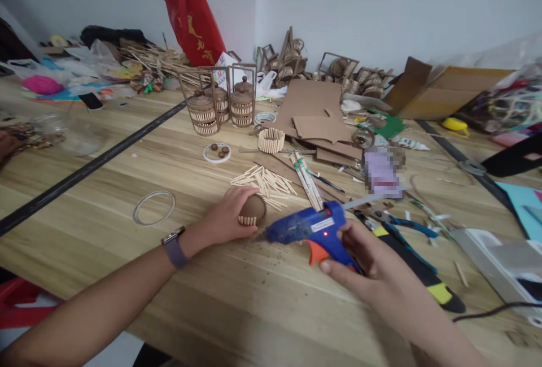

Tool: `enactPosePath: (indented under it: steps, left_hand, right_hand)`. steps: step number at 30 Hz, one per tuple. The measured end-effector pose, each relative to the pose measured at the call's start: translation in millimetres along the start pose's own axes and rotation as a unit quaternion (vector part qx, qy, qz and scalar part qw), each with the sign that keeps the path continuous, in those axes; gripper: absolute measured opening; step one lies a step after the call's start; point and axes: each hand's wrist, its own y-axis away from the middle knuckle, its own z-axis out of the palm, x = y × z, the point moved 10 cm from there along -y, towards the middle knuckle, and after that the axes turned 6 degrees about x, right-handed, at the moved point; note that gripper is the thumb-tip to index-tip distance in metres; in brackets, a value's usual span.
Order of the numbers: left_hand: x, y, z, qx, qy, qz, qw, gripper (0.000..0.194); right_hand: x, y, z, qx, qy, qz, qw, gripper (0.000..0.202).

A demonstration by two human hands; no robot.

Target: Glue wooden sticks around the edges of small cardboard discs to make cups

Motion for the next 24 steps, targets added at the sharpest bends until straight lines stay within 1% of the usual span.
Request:
enactPosePath:
  steps: [1,2,3,4,6,7,9,12,14,18,24]
  left_hand:
    - [0,0,0.0,-0.001,0.003,0.0,1.0,0.074]
    - [0,0,0.0,-0.001,0.005,0.002,1.0,0.074]
    - [0,0,-0.1,0.0,0.005,0.004,1.0,0.074]
    - [0,0,-0.1,0.001,0.005,0.005,1.0,0.075]
    - [-1,1,-0.5,0.004,0.005,0.007,1.0,0.076]
    - [-1,1,-0.5,0.005,0.006,0.008,1.0,0.076]
    - [-1,1,-0.3,0.005,0.011,0.008,1.0,0.077]
    - [-1,1,0.2,0.002,0.016,0.009,1.0,0.078]
    - [-1,1,0.5,0.001,0.018,0.008,1.0,0.078]
    - [-2,1,0.6,0.001,0.014,0.005,1.0,0.077]
    - [-2,1,-0.1,0.0,0.015,0.007,1.0,0.075]
  right_hand:
    - [10,0,1,0.01,-0.045,0.036,0.998,0.033]
    - [20,1,8,0.003,-0.096,0.075,0.992,0.035]
    - [30,2,18,-0.01,-0.144,0.113,0.983,0.035]
    - [36,3,27,-0.02,-0.192,0.136,0.972,0.037]
    - [43,5,46,-0.04,-0.245,0.158,0.956,0.04]
    - [45,5,53,-0.049,-0.248,0.158,0.954,0.04]
    - [48,4,59,-0.044,-0.207,0.153,0.965,0.039]
    - [49,2,59,-0.019,-0.115,0.135,0.984,0.037]
    - [45,-1,60,-0.012,-0.077,0.112,0.991,0.039]
    - [34,-4,65,-0.011,-0.04,0.057,0.997,0.043]
    - [23,-1,74,-0.034,-0.021,0.012,0.999,0.039]
